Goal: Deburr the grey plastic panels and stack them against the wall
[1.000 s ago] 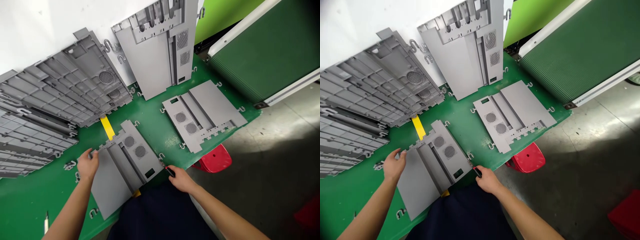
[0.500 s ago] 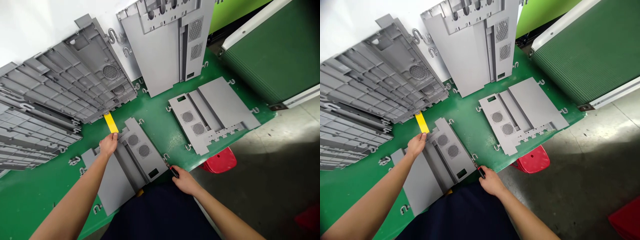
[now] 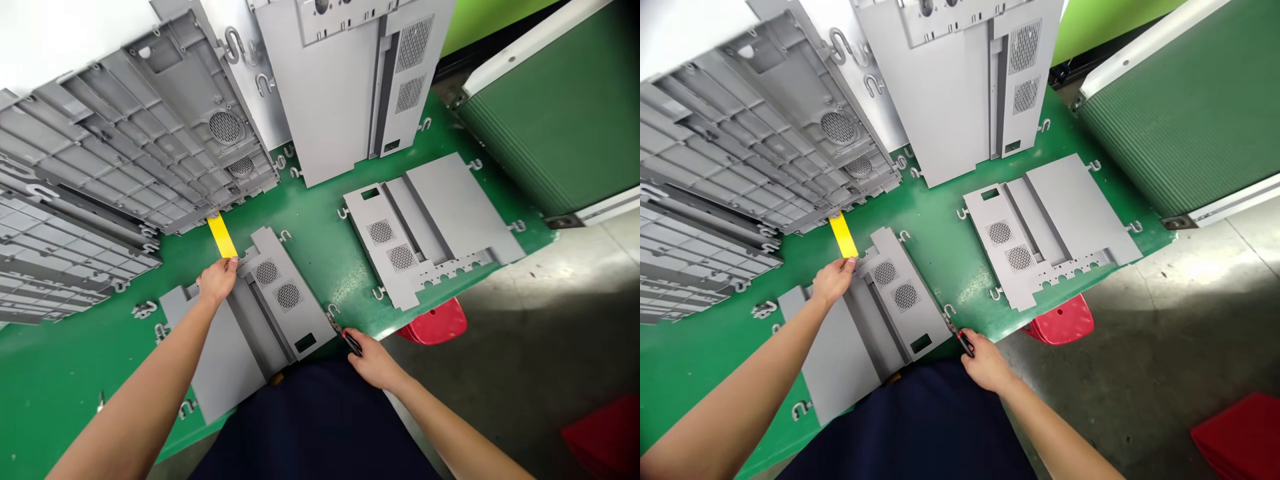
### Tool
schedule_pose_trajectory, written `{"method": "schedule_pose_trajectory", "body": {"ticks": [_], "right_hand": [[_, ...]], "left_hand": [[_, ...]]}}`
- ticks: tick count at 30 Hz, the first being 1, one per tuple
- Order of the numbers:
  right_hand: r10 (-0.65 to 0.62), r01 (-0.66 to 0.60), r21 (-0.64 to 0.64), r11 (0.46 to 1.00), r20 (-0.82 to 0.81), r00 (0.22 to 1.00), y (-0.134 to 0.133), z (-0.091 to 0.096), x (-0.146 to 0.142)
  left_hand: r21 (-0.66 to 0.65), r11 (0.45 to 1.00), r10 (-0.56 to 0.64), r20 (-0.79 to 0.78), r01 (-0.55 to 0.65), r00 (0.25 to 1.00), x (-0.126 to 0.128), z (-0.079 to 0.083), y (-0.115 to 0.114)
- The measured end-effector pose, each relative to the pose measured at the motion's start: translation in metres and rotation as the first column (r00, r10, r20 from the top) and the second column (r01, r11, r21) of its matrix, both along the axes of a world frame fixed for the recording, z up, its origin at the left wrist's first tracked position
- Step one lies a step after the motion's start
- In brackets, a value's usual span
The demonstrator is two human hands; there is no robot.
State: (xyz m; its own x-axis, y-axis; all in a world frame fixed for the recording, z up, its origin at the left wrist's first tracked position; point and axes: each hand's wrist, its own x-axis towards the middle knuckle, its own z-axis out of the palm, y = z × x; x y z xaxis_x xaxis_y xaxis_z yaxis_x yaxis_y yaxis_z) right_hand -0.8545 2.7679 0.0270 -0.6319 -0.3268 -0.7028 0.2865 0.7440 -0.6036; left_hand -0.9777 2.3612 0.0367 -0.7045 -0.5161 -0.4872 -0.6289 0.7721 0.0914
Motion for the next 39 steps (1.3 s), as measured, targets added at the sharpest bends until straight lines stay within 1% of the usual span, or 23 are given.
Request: {"method": "schedule_pose_trajectory", "body": {"ticks": [7,11,15,22,24,27,30,35,39], "right_hand": [[0.016,-0.016,-0.015,1.0,0.011,1.0,0.0,0.008,-0.002],[-0.004,0.004,-0.031,1.0,-0.011,1.0,0.002,0.008,0.0],[0.017,-0.018,-0.038,0.999,-0.022,1.0,0.001,0.007,0.001],[0.018,-0.018,-0.006,1.0,-0.024,1.0,-0.009,0.008,-0.003],[0.026,-0.025,0.028,0.999,-0.047,0.999,-0.013,0.009,-0.005],[0.071,-0.063,0.09,0.994,-0.091,0.993,-0.019,0.008,-0.008],[0.098,-0.082,0.158,0.984,-0.093,0.991,-0.023,0.006,-0.01],[0.088,-0.069,0.295,0.953,-0.052,0.995,-0.031,0.002,-0.009],[0.074,-0.047,0.393,0.918,-0.055,0.996,-0.037,0.001,-0.005]], "left_hand": [[-0.011,1.0,-0.017,-0.001,0.017,1.0,0.001,-0.005,-0.004],[-0.014,0.999,-0.029,-0.008,0.029,1.0,0.001,-0.006,-0.004],[-0.005,0.999,-0.053,-0.026,0.053,0.998,0.002,-0.006,-0.001],[0.009,0.999,-0.048,-0.026,0.048,0.999,0.004,-0.004,0.0],[0.014,0.999,-0.044,-0.031,0.044,0.999,0.004,-0.003,0.001],[0.002,0.999,-0.045,-0.033,0.045,0.998,0.004,-0.003,0.004],[-0.021,0.999,-0.051,-0.027,0.05,0.998,0.005,-0.001,0.008],[0.003,0.999,-0.046,-0.047,0.046,0.998,0.007,-0.002,0.01],[0.013,0.999,-0.04,-0.066,0.041,0.997,0.009,-0.004,0.009]]}}
